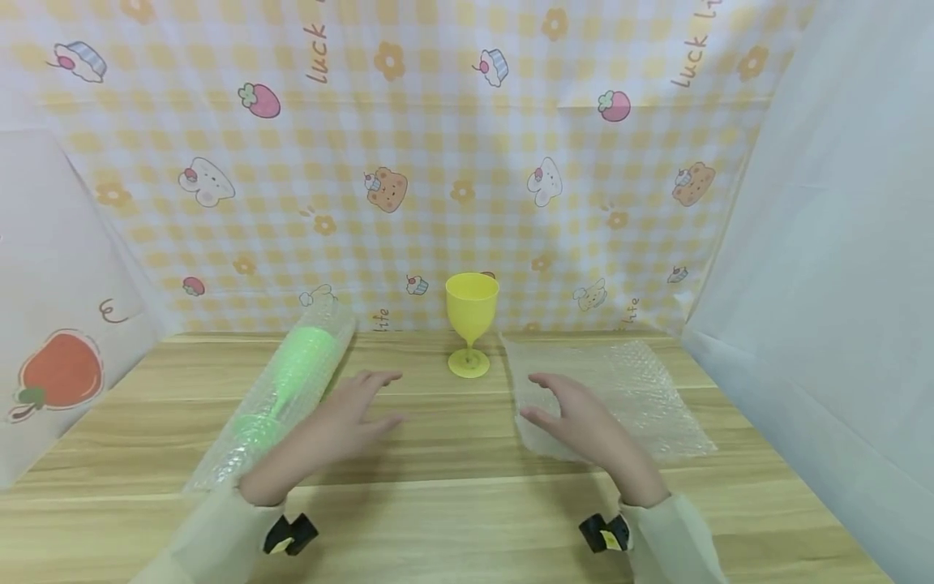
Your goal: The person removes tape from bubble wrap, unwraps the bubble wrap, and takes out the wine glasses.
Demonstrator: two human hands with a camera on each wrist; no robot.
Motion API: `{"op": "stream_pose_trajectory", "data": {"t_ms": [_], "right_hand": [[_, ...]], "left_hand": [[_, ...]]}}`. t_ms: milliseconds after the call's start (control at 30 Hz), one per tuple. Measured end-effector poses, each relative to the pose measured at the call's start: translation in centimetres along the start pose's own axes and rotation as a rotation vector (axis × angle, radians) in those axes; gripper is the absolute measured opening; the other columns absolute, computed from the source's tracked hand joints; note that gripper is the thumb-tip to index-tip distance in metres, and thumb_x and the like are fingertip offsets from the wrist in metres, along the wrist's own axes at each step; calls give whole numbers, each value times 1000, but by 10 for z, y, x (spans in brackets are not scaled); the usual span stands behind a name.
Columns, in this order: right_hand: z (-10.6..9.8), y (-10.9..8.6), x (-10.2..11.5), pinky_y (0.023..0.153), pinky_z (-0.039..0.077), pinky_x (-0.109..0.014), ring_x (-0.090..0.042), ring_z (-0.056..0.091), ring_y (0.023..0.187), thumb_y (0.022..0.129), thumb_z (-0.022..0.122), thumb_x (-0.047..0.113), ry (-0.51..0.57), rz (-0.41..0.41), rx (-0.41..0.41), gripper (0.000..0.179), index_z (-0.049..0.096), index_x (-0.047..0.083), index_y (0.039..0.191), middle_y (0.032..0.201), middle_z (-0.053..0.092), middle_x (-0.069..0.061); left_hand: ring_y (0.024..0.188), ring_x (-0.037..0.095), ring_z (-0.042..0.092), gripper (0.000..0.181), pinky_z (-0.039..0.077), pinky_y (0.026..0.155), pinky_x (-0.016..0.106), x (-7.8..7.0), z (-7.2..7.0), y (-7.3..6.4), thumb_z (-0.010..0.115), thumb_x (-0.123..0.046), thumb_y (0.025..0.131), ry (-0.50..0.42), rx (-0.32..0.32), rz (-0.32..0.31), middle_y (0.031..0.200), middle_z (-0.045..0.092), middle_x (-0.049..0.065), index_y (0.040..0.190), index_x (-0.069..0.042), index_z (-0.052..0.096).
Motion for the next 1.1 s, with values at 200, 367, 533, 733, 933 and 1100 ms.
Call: {"op": "stream_pose_trajectory", "data": {"t_ms": [200, 367, 533, 733, 933, 1100], "right_hand": [[10, 13, 11, 90, 46, -53, -39, 51, 116, 91, 57, 36, 55, 4, 62, 53, 49, 1, 130, 129, 55, -17], [15, 13, 10, 90, 47, -52, -38, 52, 114, 92, 56, 38, 53, 27, 98, 53, 50, 1, 129, 128, 56, -17], [16, 11, 9, 89, 47, -52, -37, 52, 114, 92, 55, 39, 38, 22, 100, 52, 51, 1, 128, 127, 56, -16], [16, 11, 9, 88, 48, -51, -37, 53, 113, 92, 55, 37, 28, 18, 102, 50, 52, 2, 127, 126, 57, -16], [18, 11, 8, 86, 49, -50, -37, 53, 114, 92, 55, 41, 21, 26, 109, 52, 52, 3, 127, 127, 57, -15], [18, 11, 7, 86, 49, -50, -38, 53, 114, 92, 55, 41, 19, 22, 107, 52, 52, 3, 127, 127, 57, -15]], "left_hand": [[125, 41, 39, 58, 40, 95, 58, 24, -40, -13, 57, -33, 91, 6, -23, 15, 138, 42, 21, 140, -8, 38], [122, 52, 36, 60, 38, 91, 65, 56, -69, -15, 53, -34, 93, 46, -42, -12, 137, 38, 31, 139, 0, 35], [124, 57, 29, 69, 33, 93, 69, 89, -83, -18, 51, -37, 94, 57, 11, -83, 140, 28, 37, 142, 5, 26], [126, 59, 23, 78, 29, 95, 70, 114, -82, -21, 53, -39, 93, -29, 90, -67, 140, 23, 40, 141, 12, 19], [115, 57, 40, 97, 51, 72, 52, 134, -63, -23, 57, -46, 89, -168, 249, -161, 141, 15, 44, 145, 8, -1], [61, 30, 48, 101, 44, 51, 33, 150, -52, -26, 56, -49, 88, -265, 323, -261, 141, 13, 43, 147, -2, -11]]}}
Point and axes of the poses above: each hand's wrist, its own y-axis towards the middle knuckle, its own z-axis out of the palm, x = y × z, the point moved 8 cm from there along y, towards the middle knuckle
